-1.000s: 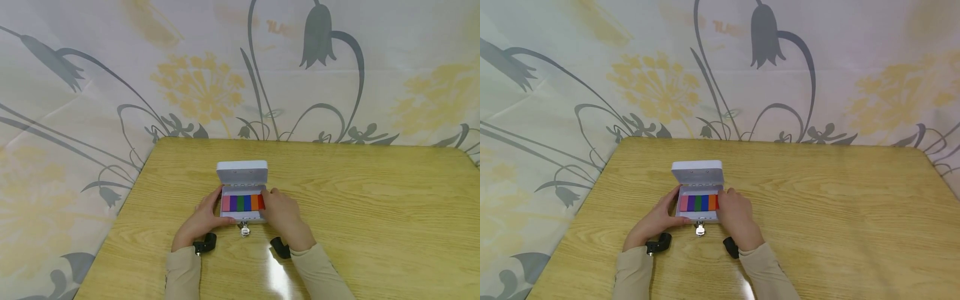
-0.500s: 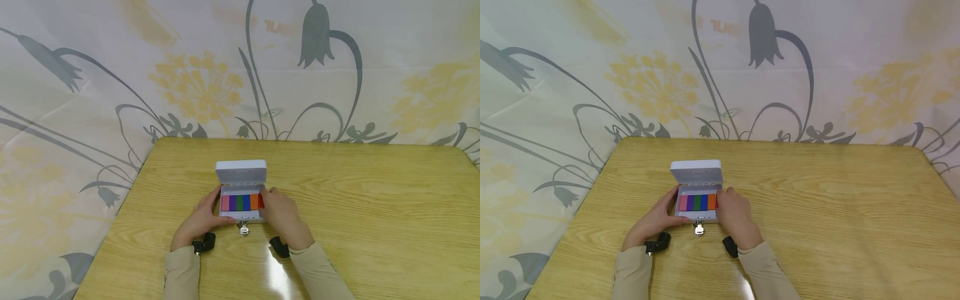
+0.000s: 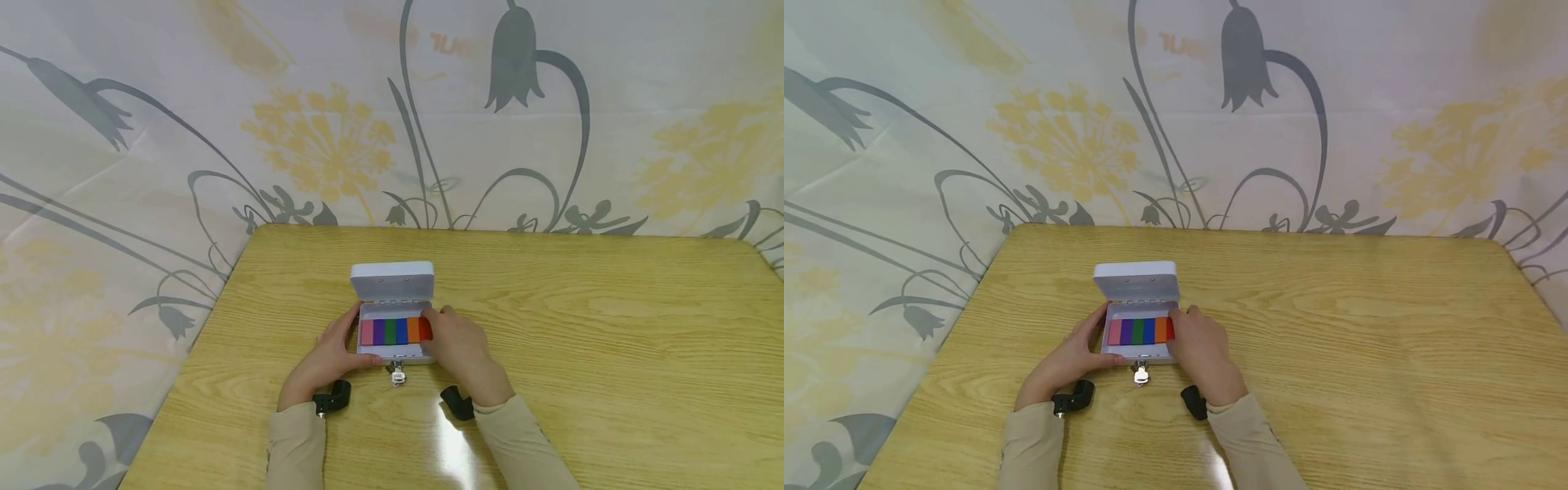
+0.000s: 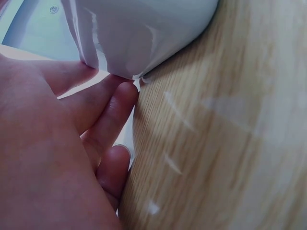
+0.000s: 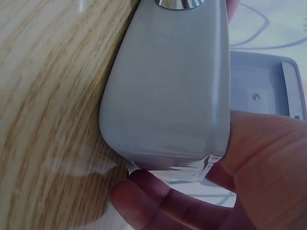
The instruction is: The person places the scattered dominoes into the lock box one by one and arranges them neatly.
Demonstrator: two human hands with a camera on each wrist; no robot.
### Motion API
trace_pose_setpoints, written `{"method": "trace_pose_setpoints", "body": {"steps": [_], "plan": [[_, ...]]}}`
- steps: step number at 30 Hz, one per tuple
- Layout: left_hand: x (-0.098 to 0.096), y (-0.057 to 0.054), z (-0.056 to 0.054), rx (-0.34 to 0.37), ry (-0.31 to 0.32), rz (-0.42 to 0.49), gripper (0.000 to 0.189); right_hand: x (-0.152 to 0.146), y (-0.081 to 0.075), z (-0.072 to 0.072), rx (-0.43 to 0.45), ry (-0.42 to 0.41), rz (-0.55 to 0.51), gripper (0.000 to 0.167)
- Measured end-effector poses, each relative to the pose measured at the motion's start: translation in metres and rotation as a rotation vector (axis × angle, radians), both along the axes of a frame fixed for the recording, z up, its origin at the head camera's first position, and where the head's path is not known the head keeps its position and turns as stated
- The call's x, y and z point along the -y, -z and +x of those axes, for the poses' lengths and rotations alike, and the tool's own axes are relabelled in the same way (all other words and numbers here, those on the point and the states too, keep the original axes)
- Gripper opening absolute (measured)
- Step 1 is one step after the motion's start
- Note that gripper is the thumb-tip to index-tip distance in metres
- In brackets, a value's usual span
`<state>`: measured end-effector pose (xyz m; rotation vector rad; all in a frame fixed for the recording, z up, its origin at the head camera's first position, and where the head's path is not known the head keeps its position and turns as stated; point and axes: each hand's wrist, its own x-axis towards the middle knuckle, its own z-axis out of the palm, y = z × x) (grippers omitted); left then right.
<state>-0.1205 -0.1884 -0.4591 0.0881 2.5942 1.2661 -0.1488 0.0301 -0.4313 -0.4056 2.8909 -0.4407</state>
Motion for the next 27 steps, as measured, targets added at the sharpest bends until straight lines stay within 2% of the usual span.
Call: {"method": "trace_pose_setpoints", "body": {"steps": [12, 19, 27], "plan": [[0.0023, 0.0004, -0.0027, 0.001, 0.003, -0.009, 0.106, 0.0017, 0.0022, -0.0022, 0.009, 0.017, 0.025, 0.043], [0.0016, 0.004, -0.0037, 0.006, 0.018, -0.033, 0.105, -0.001, 0.0054, -0.002, 0.026, 0.011, -0.015, 0.051], [0.0022, 0.0012, -0.0013, 0.028, 0.017, -0.029, 0.104, -0.0065, 0.0098, -0.0003, -0.055, -0.049, -0.066, 0.052]]}}
